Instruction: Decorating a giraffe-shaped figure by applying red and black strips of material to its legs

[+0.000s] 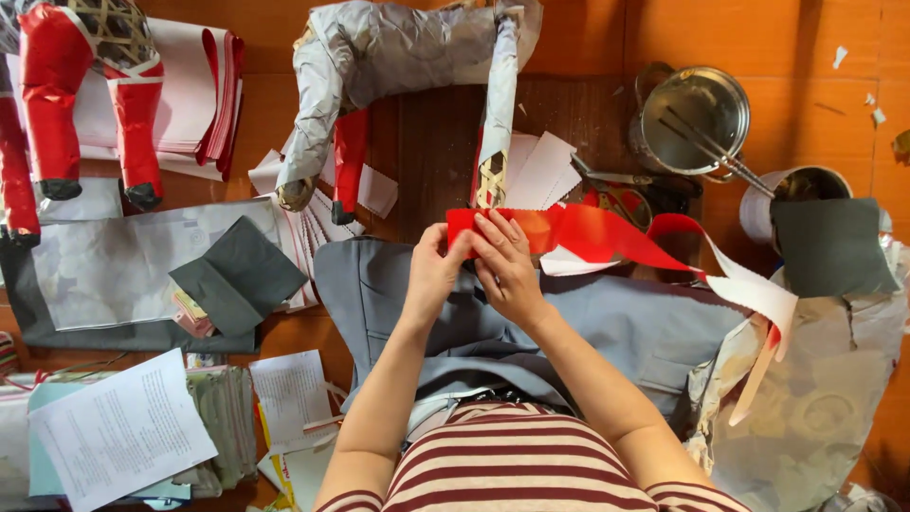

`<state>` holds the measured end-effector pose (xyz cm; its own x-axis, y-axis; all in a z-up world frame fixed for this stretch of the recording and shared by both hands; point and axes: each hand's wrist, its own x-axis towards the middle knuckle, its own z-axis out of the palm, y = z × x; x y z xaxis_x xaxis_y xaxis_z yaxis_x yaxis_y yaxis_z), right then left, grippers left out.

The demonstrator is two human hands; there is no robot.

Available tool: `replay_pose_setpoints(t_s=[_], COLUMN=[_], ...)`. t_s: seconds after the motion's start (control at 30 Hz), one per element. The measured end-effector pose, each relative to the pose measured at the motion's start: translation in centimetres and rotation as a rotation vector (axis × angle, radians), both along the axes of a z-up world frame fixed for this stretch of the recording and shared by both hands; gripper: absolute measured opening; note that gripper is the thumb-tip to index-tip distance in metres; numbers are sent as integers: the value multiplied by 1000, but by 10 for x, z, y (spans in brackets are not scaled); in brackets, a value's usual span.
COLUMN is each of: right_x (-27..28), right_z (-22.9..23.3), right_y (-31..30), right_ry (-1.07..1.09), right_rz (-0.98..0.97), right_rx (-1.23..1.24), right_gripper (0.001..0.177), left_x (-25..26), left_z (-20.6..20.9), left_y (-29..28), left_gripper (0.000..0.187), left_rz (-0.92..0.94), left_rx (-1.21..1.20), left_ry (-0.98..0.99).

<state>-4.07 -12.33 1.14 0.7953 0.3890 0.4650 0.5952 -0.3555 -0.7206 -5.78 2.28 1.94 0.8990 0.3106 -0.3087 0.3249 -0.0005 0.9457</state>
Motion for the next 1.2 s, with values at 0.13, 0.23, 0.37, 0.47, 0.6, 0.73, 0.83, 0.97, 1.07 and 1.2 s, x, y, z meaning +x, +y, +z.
replay_pose_setpoints(t_s=[0.13,0.23,0.37,0.47,0.6,0.73,0.83,0.97,1.07,1.2], right_x=[-5,-23,-21,-6,6,-1,-6,-3,-3,-1], right_z=[19,22,-28,-42,-3,12,3,21,19,28], right_y=[-12,-38,-49,-52,-35,-22,-21,-15,-18,-12], right_ry=[95,232,1462,1464,1373,1303,1253,1195,1182,1167], right_rz=[-10,-170,-329,-331,-410,-515,-554,-571,-562,-561], right_rx=[208,255,524,1130,1273,1274,1226,1225,1214,1194], right_gripper=[37,16,42,15,18,21,20,20,21,20], left_x=[4,8,13,14,14,9,5,1,-5,-3], left_z=[-11,5,23,19,-2,-22,-22,-24,-33,-48], left_y=[-10,-15,-13,-13,-8,-3,-4,-5,0,-4], left_gripper=[21,20,19,23,22,25,25,23,24,21], left_rz=[44,75,71,82,99,159,200,221,173,187], left_rx=[34,-55,-147,-228,-300,-355,-364,-391,-379,-346], left_ry=[54,74,100,105,116,161,161,159,157,136])
